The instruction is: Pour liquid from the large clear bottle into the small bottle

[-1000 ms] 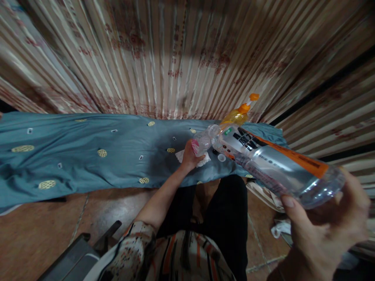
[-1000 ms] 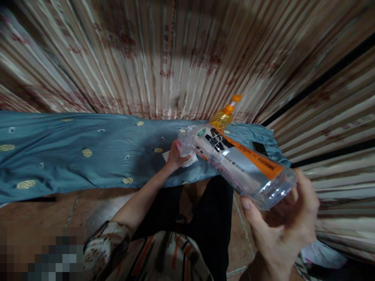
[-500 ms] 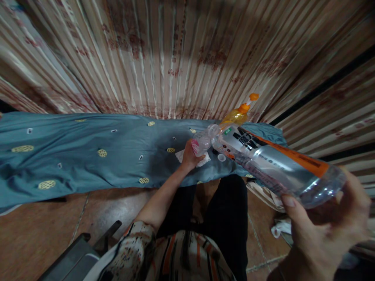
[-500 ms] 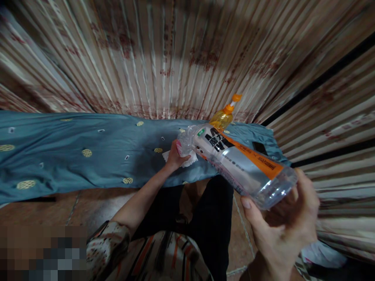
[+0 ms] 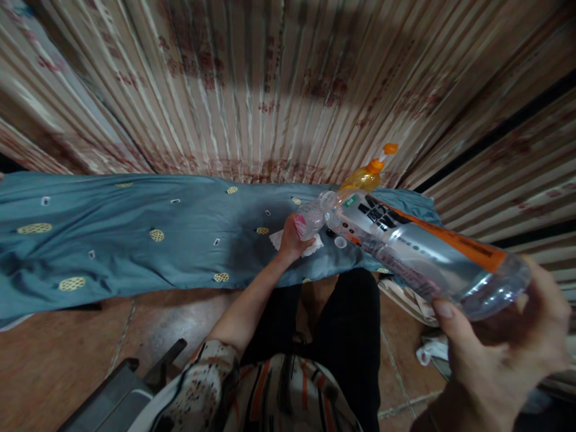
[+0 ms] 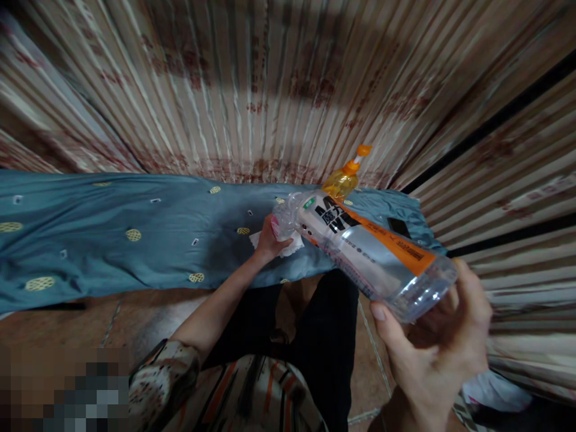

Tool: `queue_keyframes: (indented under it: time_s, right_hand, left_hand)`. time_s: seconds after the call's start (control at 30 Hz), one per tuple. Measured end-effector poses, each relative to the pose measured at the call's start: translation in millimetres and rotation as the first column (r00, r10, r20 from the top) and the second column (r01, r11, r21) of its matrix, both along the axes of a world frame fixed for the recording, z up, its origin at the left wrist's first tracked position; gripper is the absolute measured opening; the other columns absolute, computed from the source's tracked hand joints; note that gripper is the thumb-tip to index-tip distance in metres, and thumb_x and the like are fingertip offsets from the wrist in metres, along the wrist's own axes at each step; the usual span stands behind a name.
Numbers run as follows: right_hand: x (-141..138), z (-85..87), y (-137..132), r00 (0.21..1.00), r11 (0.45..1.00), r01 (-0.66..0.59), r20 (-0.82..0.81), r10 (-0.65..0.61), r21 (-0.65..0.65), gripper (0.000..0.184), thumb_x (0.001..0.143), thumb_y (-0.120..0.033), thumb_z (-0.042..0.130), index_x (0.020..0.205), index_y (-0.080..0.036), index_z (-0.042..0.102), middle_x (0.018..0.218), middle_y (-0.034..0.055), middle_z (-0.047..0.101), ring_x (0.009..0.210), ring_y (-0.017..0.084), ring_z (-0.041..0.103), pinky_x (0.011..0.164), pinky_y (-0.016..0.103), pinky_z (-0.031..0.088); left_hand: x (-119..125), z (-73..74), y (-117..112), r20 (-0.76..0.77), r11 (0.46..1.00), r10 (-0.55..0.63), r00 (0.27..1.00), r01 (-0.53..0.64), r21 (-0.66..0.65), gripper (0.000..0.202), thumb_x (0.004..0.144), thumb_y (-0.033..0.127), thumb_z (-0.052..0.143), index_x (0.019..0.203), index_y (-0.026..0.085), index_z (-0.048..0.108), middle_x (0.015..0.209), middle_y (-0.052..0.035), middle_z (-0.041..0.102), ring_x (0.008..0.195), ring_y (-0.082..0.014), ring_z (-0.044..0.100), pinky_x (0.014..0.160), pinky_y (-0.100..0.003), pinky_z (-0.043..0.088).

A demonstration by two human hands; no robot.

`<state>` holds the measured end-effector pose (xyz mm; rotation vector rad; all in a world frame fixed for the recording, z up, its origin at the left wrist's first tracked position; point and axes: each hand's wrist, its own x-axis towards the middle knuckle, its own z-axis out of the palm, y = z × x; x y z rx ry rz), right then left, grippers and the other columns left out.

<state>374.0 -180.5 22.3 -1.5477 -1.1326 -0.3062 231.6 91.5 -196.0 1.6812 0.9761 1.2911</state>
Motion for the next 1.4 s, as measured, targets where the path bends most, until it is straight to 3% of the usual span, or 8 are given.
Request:
queue_keyframes:
  time_s: [0.17,0.33,0.6,0.77,1.03,1.27,1.4]
  right_hand:
    - [11,-0.5,3,0.995,0.993,-0.057,0.089,0.048,0.105,0.109,0.047,-0.042,0.107,0.151,-0.044,0.073,0.142,0.007,0.072,0.126,0.041,0.072,0.111,0.068,0.06]
    - [6,3.9,5,0.998,0.992,-0.045,0.048,0.04,0.12,0.106,0.047,-0.042,0.106,0.148,-0.038,0.075,0.134,0.01,0.074,0.123,0.043,0.073,0.101,0.068,0.065]
    - [4,6.0,7,0.995,0.99,-0.075,0.075,0.066,0.123,0.107,0.047,-0.039,0.107,0.148,-0.042,0.076,0.135,0.0084,0.073,0.123,0.039,0.072,0.112,0.07,0.059]
    - [8,4.6,6,0.994,0.99,-0.073,0.086,0.063,0.123,0.11,0.044,-0.041,0.108,0.149,-0.042,0.075,0.138,0.0085,0.072,0.12,0.038,0.073,0.108,0.066,0.062]
    - [7,4.0,6,0.994,0.99,-0.085,0.079,0.076,0.117,0.108,0.047,-0.042,0.108,0.149,-0.042,0.074,0.14,0.0075,0.071,0.125,0.039,0.072,0.115,0.068,0.058]
    - [6,4.3,6,0.993,0.989,-0.08,0.095,0.069,0.122,0.109,0.046,-0.044,0.108,0.15,-0.041,0.074,0.136,0.0093,0.072,0.126,0.042,0.072,0.106,0.067,0.063]
    - [5,3.0,5,0.995,0.992,-0.069,0.078,0.061,0.105,0.11,0.047,-0.042,0.107,0.152,-0.042,0.073,0.142,0.0097,0.071,0.134,0.044,0.068,0.11,0.07,0.061]
  left_hand:
    - [0,-0.7,0,0.019,1.0,0.003,1.0,-0.003,0.001,0.085,0.057,0.021,0.103,0.129,0.027,0.059,0.132,-0.0099,0.071,0.128,-0.0404,0.071,0.117,-0.067,0.058]
    - [0,0.9,0,0.029,1.0,0.006,1.0,-0.006,0.002,0.08,0.058,0.017,0.102,0.125,0.028,0.061,0.13,-0.0118,0.072,0.127,-0.0416,0.071,0.116,-0.065,0.059]
    - [-1,3.0,-1,0.001,1.0,0.001,1.0,-0.001,-0.008,0.083,0.058,0.022,0.101,0.13,0.024,0.059,0.133,-0.0127,0.071,0.13,-0.0407,0.072,0.118,-0.065,0.057]
    - [-1,3.8,-1,-0.004,1.0,0.0,1.0,-0.001,-0.017,0.084,0.057,0.02,0.102,0.129,0.023,0.059,0.132,-0.0118,0.071,0.13,-0.0406,0.072,0.118,-0.066,0.057]
    - [-2,7.2,-2,-0.015,1.0,-0.011,1.0,0.011,-0.024,0.082,0.059,0.014,0.101,0.128,0.022,0.059,0.131,-0.0109,0.07,0.129,-0.041,0.069,0.119,-0.067,0.056]
    - [-1,9.7,-3,-0.027,1.0,0.015,1.0,-0.015,-0.021,0.082,0.055,0.012,0.1,0.125,0.026,0.06,0.129,-0.0093,0.071,0.127,-0.0391,0.072,0.117,-0.065,0.058]
    - [0,10.5,-3,-0.017,1.0,0.013,1.0,-0.014,-0.028,0.083,0.055,0.011,0.1,0.127,0.024,0.06,0.13,-0.0114,0.072,0.128,-0.0404,0.072,0.118,-0.066,0.058]
